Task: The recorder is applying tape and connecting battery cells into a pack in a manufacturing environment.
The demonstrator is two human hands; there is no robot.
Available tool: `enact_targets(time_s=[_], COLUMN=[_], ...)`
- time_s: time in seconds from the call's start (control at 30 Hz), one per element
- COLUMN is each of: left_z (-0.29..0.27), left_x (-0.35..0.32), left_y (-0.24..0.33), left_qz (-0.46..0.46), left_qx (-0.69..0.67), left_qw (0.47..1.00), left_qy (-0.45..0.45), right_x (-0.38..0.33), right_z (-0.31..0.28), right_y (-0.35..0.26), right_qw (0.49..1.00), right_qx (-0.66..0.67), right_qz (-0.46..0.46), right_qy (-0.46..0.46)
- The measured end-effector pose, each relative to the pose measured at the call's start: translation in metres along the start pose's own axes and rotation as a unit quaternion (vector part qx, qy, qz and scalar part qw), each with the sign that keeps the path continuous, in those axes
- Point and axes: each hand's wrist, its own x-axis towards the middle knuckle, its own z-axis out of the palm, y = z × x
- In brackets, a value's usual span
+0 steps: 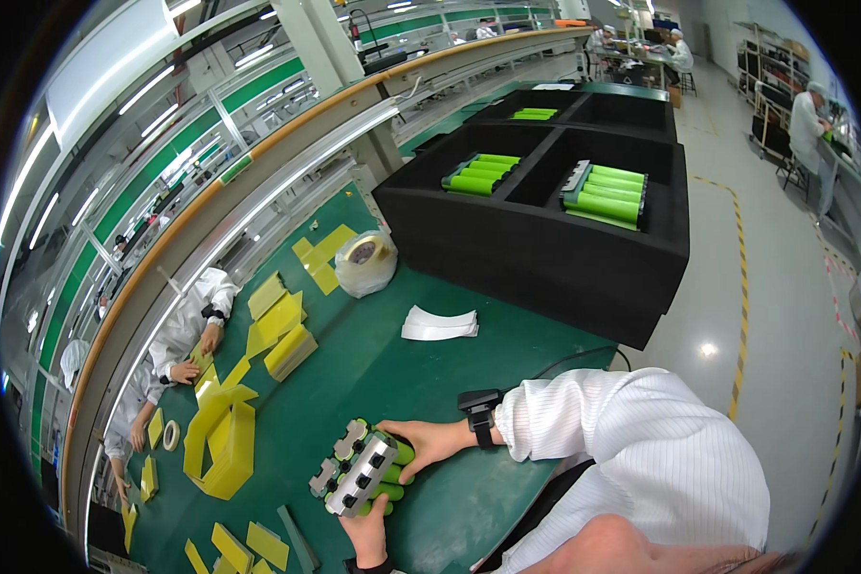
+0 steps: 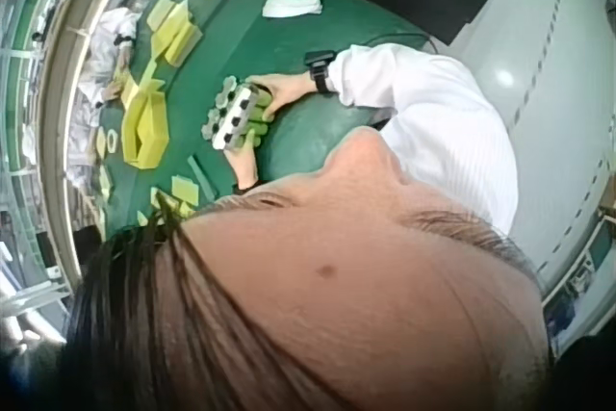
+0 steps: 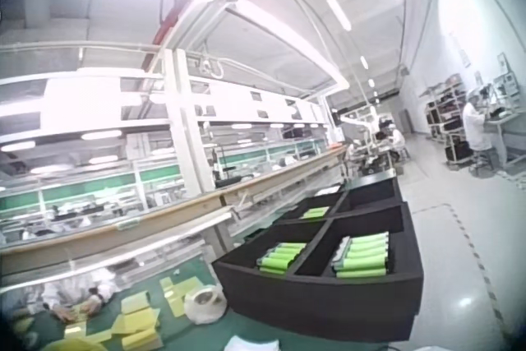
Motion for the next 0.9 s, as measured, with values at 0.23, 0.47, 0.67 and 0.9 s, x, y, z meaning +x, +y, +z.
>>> enact_targets(time_s=[0.23,0.47,0.67,0.9], left_z=[-0.001,-0.018,0.003,-0.012], left_x=[0.0,0.007,0.006,0.009], left_y=[-0.001,0.002,0.019,0.007], left_qz=[-0.034,0.014,0.041,0.035], left_qx=[-0.005,0.167,0.153,0.158], left_qw=[0.999,0.978,0.981,0.979], left_qy=[0.006,-0.122,-0.112,-0.125], right_x=[0.003,0.003,-0.001,-0.001], right_z=[0.0,0.002,0.0,0.0], right_y=[0.008,0.008,0.015,0.009], right_qw=[0.999,0.997,0.995,0.997], right_qx=[0.025,0.061,0.072,0.061], right_qz=[0.007,0.018,-0.028,-0.023], right_qy=[-0.026,-0.044,-0.056,-0.038])
